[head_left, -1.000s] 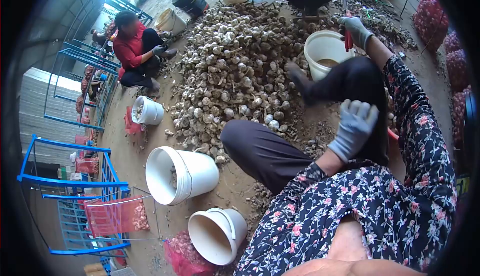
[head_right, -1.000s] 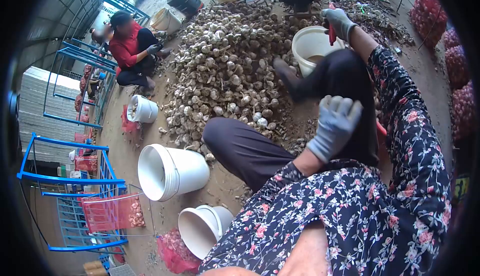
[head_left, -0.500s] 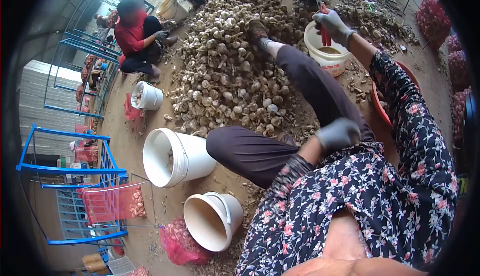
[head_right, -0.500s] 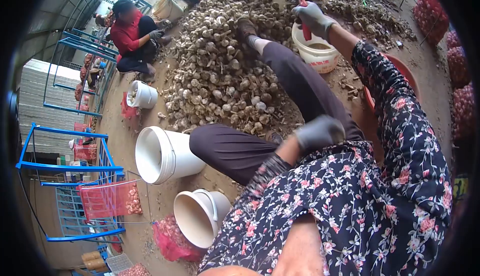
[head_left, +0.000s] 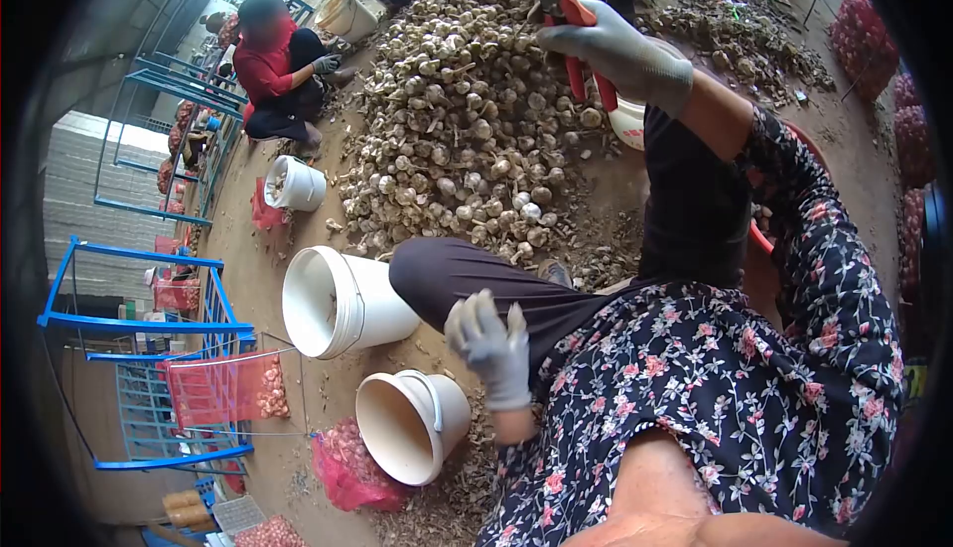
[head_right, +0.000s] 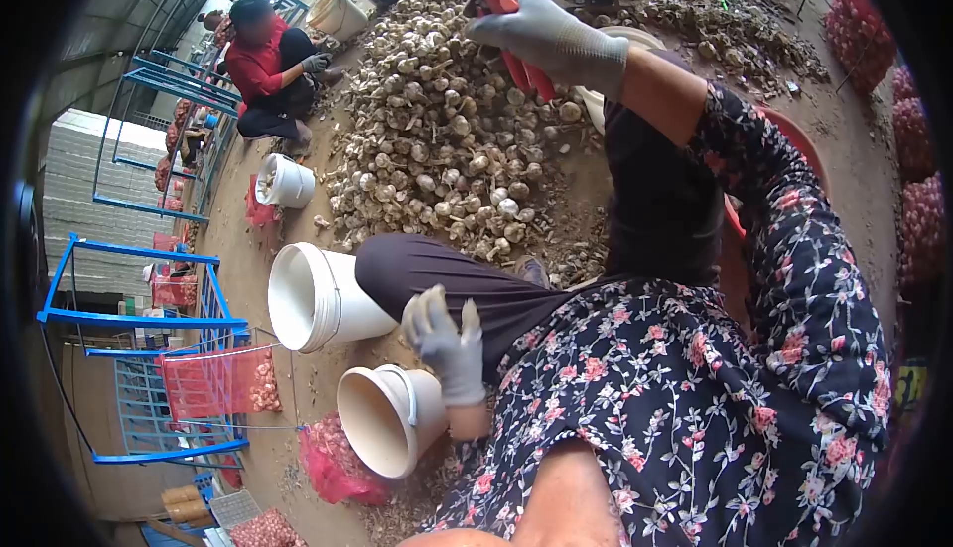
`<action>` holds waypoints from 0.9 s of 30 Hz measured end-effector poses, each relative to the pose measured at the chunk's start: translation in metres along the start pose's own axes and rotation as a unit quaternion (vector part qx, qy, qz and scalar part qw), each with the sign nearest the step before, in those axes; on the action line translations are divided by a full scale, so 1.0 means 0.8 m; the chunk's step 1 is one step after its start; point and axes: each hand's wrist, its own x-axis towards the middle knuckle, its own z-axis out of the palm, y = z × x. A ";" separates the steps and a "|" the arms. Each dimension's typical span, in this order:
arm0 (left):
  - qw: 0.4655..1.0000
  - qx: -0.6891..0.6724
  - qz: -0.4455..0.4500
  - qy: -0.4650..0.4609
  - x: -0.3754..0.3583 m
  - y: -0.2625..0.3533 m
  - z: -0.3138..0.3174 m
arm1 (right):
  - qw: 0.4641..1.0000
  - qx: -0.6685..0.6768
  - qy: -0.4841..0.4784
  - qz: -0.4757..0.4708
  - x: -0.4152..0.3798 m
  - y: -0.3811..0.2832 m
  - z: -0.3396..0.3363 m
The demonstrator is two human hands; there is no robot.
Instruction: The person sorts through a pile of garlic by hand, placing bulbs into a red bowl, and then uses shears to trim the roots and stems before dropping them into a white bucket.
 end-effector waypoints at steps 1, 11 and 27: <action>0.999 0.029 -0.009 -0.028 -0.004 0.003 -0.020 | 1.000 0.021 -0.008 -0.009 -0.011 -0.006 -0.004; 0.995 0.008 0.093 -0.031 0.005 0.029 -0.022 | 0.961 0.203 0.120 0.145 -0.053 0.040 -0.048; 0.903 -0.395 -0.018 0.169 0.078 -0.006 -0.076 | 0.943 0.210 0.204 0.155 -0.116 0.049 -0.062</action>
